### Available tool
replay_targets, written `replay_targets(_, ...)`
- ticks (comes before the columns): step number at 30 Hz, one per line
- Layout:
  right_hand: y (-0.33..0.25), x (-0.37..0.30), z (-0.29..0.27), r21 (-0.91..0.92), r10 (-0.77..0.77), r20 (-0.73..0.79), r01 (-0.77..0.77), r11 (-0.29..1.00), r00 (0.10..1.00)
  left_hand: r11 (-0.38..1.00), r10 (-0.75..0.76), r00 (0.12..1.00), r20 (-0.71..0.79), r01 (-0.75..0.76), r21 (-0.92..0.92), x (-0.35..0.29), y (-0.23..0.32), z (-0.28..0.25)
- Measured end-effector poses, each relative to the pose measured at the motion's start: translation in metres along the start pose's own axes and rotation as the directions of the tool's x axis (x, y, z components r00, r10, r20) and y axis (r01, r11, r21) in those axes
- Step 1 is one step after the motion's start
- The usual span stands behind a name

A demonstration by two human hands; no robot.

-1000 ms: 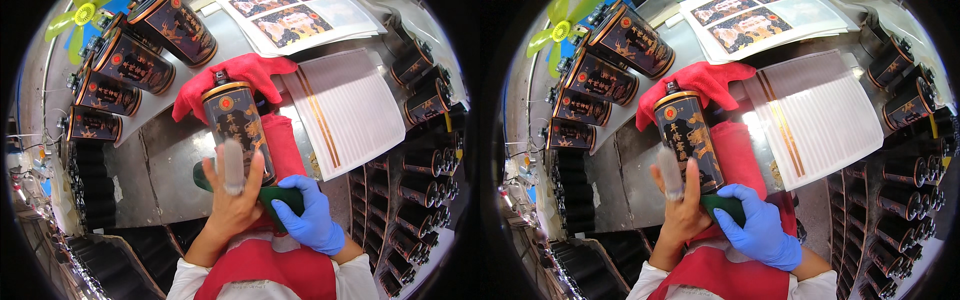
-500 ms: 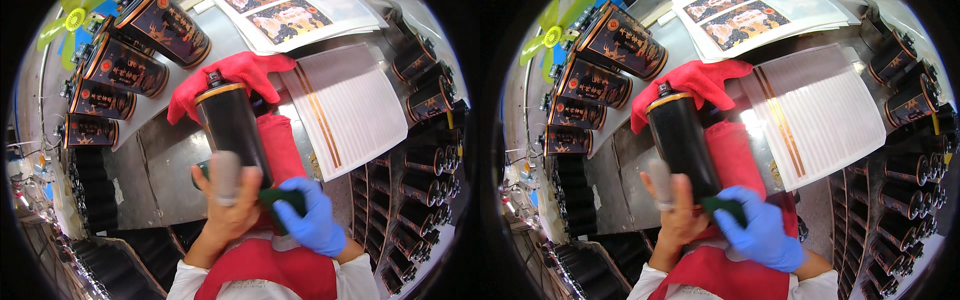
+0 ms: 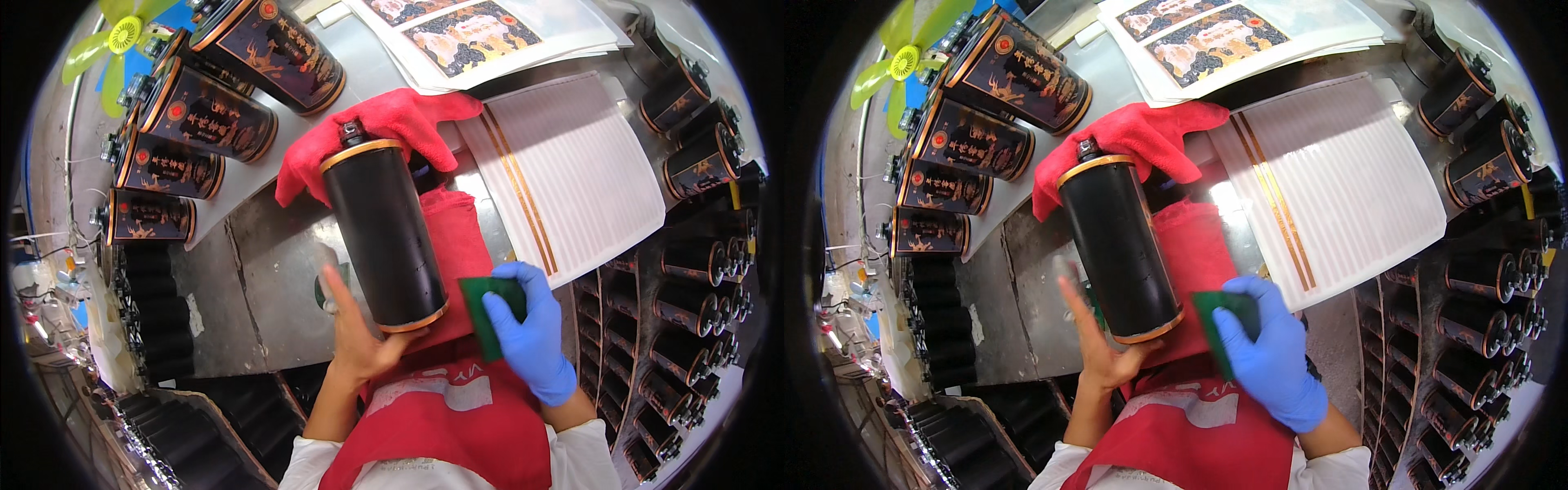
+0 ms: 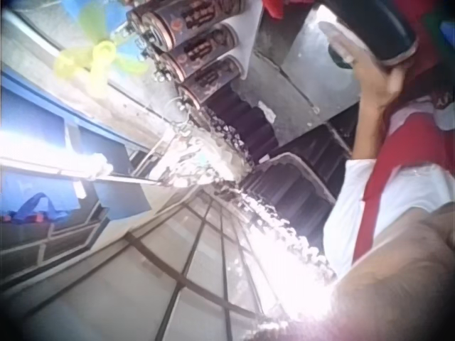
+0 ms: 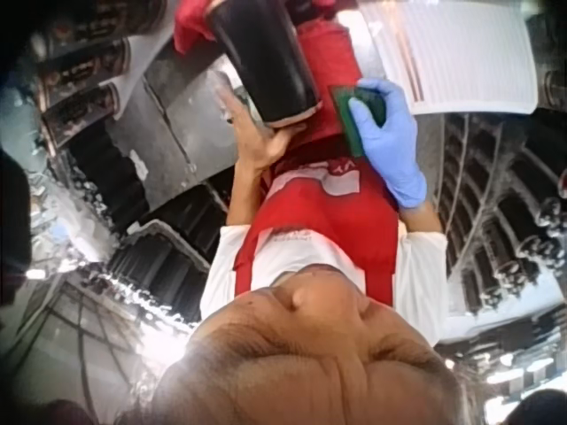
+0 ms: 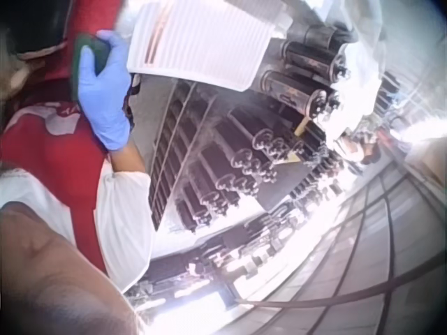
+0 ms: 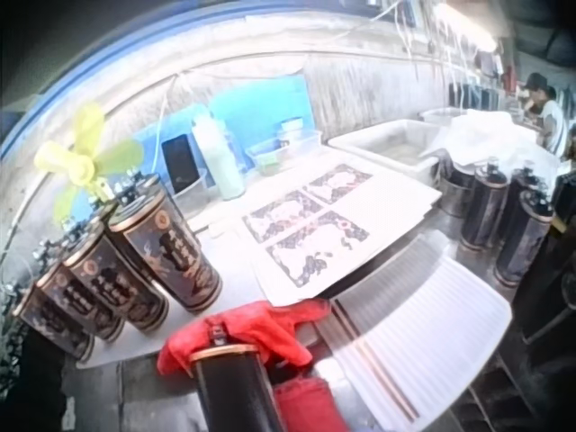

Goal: The person applies decorative labels to cylindrical black containers. They wipe each container with a green sponge, peel a label from a sheet, align and smooth it onto the container, and then place the finished container on a nearby tray. The process is repeated for multiple containers.

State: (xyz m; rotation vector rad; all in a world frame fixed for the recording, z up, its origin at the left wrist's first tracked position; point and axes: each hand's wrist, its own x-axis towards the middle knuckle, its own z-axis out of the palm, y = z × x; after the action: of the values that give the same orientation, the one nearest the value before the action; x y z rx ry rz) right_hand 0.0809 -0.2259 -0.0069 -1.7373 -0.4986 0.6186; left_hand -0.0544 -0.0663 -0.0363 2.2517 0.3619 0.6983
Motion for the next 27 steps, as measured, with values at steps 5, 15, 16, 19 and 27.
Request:
replay_targets(5, -0.016, -0.009, 0.014, -0.018, -0.105, 0.137, 0.109, 0.994, 0.985, 0.951, -0.004, 0.977, 0.213, -0.062, 0.303, 0.030, 0.021, -0.004)
replay_targets(15, 0.002, 0.018, -0.013, 0.190, 0.163, 0.016, -0.163, 0.968, 0.987, 0.967, -0.110, 0.988, 0.105, 0.131, -0.220, -0.017, -0.036, 0.001)
replay_targets(16, -0.007, 0.026, -0.024, 0.337, 0.205, 0.046, -0.208, 0.918, 0.978, 0.955, -0.103, 0.989, 0.101, 0.127, -0.267, -0.014, -0.035, 0.004)
replay_targets(19, -0.035, 0.075, -0.033, 0.277, 0.107, 0.153, -0.147, 0.950, 0.982, 0.970, -0.159, 0.984, 0.086, 0.171, -0.170, -0.004, -0.015, -0.002)
replay_targets(27, -0.133, 0.229, 0.054, -0.499, -0.111, 0.747, 0.663, 0.558, 0.655, 0.983, -0.121, 0.990, -0.073, 0.109, -0.151, -0.001, -0.020, 0.008)
